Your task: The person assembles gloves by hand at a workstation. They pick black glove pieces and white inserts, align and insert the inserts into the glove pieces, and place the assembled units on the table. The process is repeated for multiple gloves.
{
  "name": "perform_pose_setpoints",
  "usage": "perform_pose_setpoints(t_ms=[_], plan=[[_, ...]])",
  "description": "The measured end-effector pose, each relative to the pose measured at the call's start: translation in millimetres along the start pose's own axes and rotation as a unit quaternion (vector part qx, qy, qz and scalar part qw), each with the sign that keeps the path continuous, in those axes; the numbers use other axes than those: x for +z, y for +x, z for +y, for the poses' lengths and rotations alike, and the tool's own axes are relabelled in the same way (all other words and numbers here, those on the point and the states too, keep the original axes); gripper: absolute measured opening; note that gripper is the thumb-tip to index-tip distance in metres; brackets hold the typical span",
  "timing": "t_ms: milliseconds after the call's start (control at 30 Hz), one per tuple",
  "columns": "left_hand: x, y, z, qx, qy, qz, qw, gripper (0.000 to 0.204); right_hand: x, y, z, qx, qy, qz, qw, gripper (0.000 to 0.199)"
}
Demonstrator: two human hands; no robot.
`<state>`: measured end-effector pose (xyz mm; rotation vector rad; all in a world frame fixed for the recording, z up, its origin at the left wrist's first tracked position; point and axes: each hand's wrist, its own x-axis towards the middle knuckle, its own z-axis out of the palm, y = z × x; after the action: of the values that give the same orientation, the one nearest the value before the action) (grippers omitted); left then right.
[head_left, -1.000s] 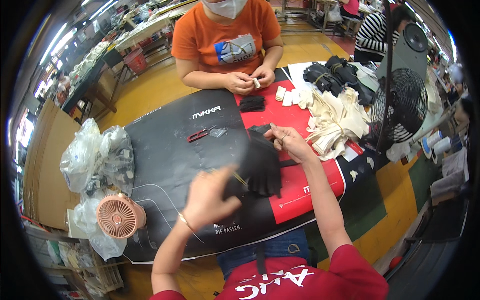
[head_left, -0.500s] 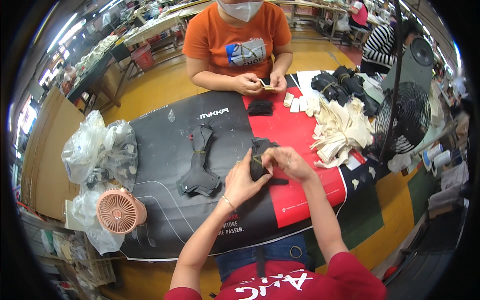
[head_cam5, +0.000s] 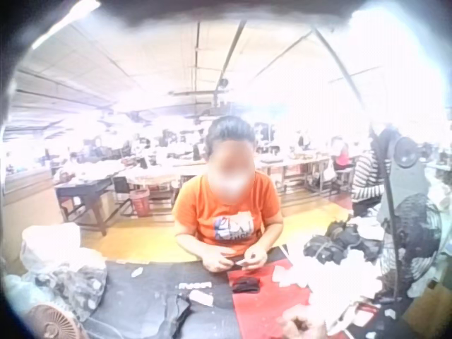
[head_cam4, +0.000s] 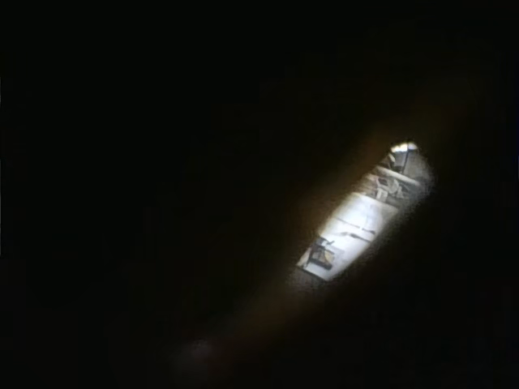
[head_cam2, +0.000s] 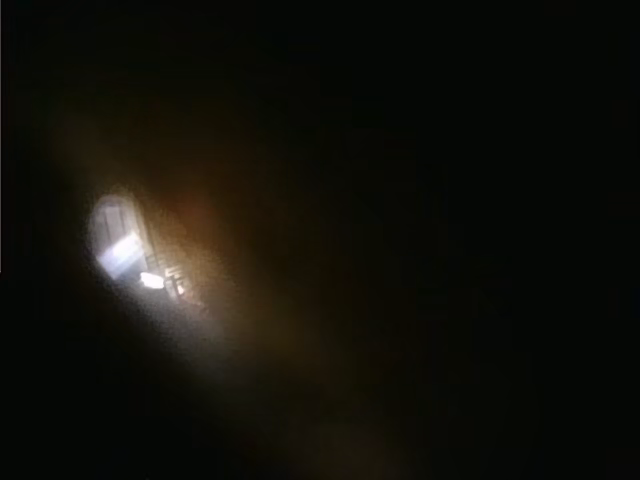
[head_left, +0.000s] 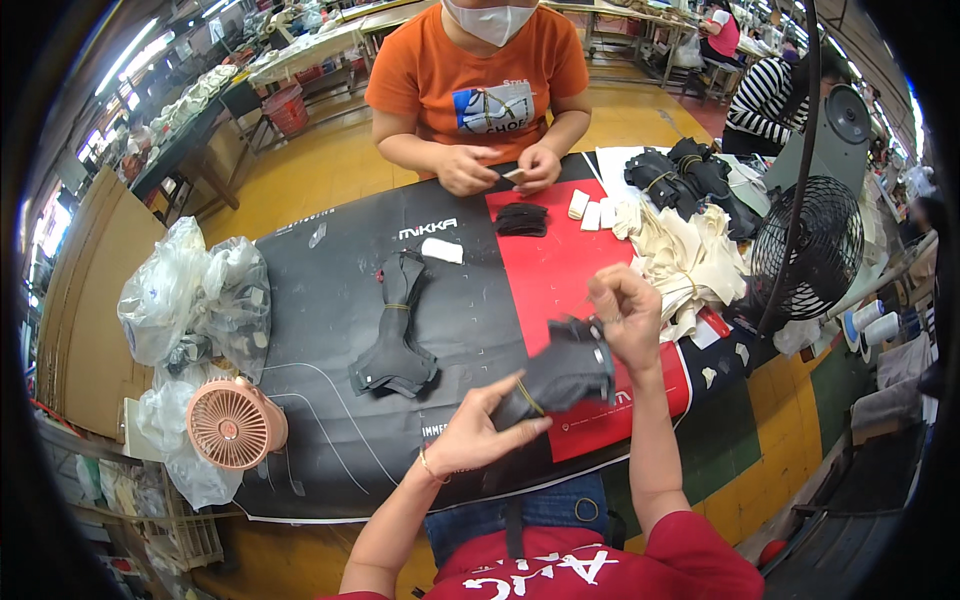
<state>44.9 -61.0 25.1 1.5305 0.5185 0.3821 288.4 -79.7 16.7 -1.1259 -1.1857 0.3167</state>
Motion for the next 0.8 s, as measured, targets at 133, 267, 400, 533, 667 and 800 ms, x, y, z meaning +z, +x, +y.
perform_pose_setpoints(t_ms=[133,267,400,533,667,800], plan=[[-7,-22,7,-0.083,0.21,-0.144,0.963,0.067,-30,33,-4,0.109,-0.006,-0.042,0.993,0.027],[-7,-28,-5,-0.01,0.151,0.045,0.987,0.067,-32,25,-1,0.016,-0.182,-0.182,0.966,0.023],[-11,-27,-15,-0.077,0.062,0.158,0.982,0.068,-20,8,13,0.084,-0.349,-0.173,0.917,0.025],[-3,-31,-18,-0.063,0.033,0.186,0.98,0.069,-22,8,30,0.004,-0.422,-0.147,0.894,0.025],[1,-33,-27,-0.08,0.013,0.166,0.983,0.079,-27,9,37,0.058,-0.41,-0.154,0.897,0.024],[6,-29,-40,-0.009,0.058,0.208,0.976,0.084,-17,6,19,0.07,-0.48,-0.082,0.871,0.024]])
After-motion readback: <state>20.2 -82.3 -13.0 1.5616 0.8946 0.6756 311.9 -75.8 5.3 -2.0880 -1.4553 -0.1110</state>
